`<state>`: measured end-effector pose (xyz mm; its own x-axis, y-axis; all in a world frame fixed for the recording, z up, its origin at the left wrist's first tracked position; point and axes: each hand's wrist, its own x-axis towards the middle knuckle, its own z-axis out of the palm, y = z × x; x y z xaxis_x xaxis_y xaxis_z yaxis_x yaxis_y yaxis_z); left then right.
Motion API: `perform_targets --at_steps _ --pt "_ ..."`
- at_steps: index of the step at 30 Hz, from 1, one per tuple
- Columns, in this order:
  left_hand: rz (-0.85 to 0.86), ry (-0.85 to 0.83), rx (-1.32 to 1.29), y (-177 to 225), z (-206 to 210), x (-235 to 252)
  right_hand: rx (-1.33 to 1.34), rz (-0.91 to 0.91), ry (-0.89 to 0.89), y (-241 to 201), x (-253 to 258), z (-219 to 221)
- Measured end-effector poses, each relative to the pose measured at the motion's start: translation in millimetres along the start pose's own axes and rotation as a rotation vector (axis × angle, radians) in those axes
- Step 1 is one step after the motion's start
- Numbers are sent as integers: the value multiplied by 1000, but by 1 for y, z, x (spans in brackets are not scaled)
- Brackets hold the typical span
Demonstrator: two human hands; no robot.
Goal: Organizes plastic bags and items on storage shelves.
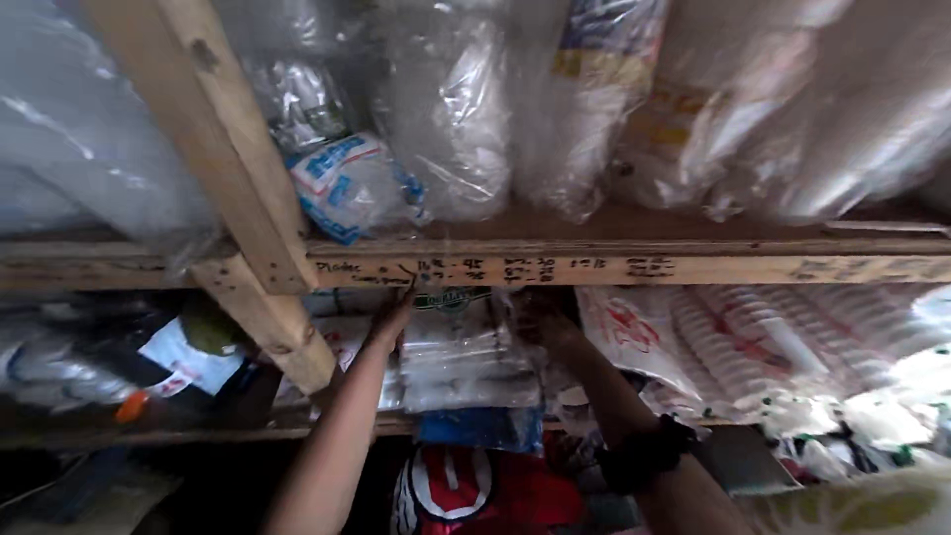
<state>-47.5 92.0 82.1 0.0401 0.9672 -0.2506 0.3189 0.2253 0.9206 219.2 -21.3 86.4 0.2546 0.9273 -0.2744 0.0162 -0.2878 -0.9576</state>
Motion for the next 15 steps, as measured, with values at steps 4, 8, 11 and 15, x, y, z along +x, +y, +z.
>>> perform_targets --at_steps 4,8,11,15 --pt "-177 -61 -198 -21 3 13 -71 144 35 15 9 13" --pt "-229 -146 -252 -20 3 18 -149 65 131 20 -1 22" --pt "-217 -111 -177 -18 6 19 -104 72 71 25 -12 15" --pt "-184 -77 -115 -22 6 23 -86 177 55 29 0 15"
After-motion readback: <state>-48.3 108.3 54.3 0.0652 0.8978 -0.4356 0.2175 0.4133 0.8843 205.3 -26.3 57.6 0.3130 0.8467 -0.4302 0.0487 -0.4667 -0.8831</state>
